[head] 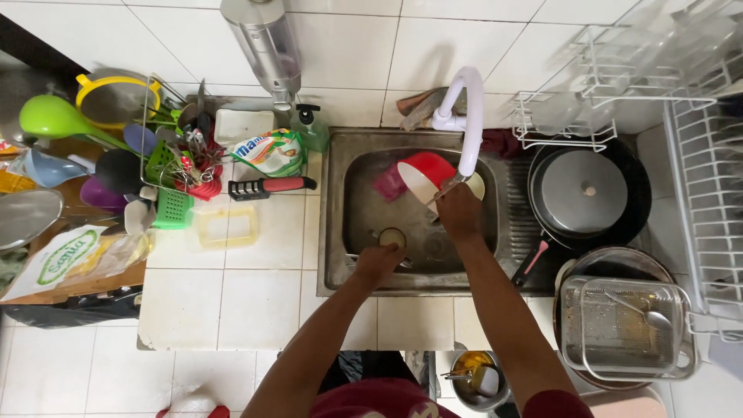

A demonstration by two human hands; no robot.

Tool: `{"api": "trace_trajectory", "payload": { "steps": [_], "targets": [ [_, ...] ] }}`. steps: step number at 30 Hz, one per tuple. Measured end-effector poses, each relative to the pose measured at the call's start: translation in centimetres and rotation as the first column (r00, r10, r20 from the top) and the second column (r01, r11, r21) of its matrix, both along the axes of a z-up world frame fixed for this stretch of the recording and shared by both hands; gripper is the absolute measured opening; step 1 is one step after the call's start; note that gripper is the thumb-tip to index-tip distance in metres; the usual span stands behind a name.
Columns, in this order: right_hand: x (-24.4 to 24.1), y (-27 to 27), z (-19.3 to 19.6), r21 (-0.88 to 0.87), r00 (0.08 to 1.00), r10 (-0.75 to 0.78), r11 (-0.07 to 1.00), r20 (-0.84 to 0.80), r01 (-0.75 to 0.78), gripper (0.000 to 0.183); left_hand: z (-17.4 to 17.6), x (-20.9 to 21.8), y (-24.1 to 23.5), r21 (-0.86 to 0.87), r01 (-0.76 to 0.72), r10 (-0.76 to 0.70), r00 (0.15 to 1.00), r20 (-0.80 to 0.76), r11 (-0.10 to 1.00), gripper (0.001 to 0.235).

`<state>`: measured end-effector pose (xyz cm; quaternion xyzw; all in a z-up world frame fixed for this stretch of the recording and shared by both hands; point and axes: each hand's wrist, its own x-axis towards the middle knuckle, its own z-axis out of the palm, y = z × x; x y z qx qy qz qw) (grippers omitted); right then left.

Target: Washing a large tray and several bowls in a kitchen sink using a cleaning cloth and running water.

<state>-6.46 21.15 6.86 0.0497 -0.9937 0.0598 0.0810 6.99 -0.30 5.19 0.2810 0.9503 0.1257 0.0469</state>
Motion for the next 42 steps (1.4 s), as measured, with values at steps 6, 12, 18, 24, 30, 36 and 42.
{"api": "trace_trajectory", "payload": {
  "steps": [6,12,18,24,30,36,42],
  "targets": [
    [0.3,1.9,-1.0,0.238,0.852,0.170,0.970,-0.495,-0.055,0.031,-2.1,-1.3,0.8,-0.077,-0.013,0.021,0.994,0.103,0.997,0.021],
    [1.5,2.9,1.0,-0.139,0.812,-0.031,0.988,-0.582,-0.062,0.025,3.4,-4.3,-0.7,0.287,-0.388,0.154,0.788,0.595,0.876,0.036],
    [4.2,3.8,3.3,-0.508,0.871,-0.394,0.836,-0.293,0.208,0.029,-8.4,-9.7,-2.0,0.393,-0.538,0.203,0.745,0.636,0.745,0.035],
    [5.7,3.5,6.4,-0.629,0.843,-0.515,0.710,-0.156,0.317,0.022,-2.3,-12.0,3.4,0.477,-0.509,0.001,0.685,0.729,0.716,0.046],
    [6.5,5.1,5.7,-0.556,0.787,-0.549,0.762,-0.281,0.333,0.026,-6.8,-15.1,5.3,0.475,-0.564,0.074,0.693,0.717,0.675,0.035],
    [7.1,3.2,6.8,-0.557,0.822,-0.547,0.737,-0.159,0.383,0.021,-4.7,-15.6,3.9,0.178,-0.596,0.389,0.692,0.608,0.783,0.030],
    [7.3,2.4,8.7,-0.656,0.801,-0.549,0.516,0.241,0.551,0.028,-11.2,-16.4,2.2,0.201,-0.606,0.435,0.729,0.529,0.770,0.024]
  ]
}}
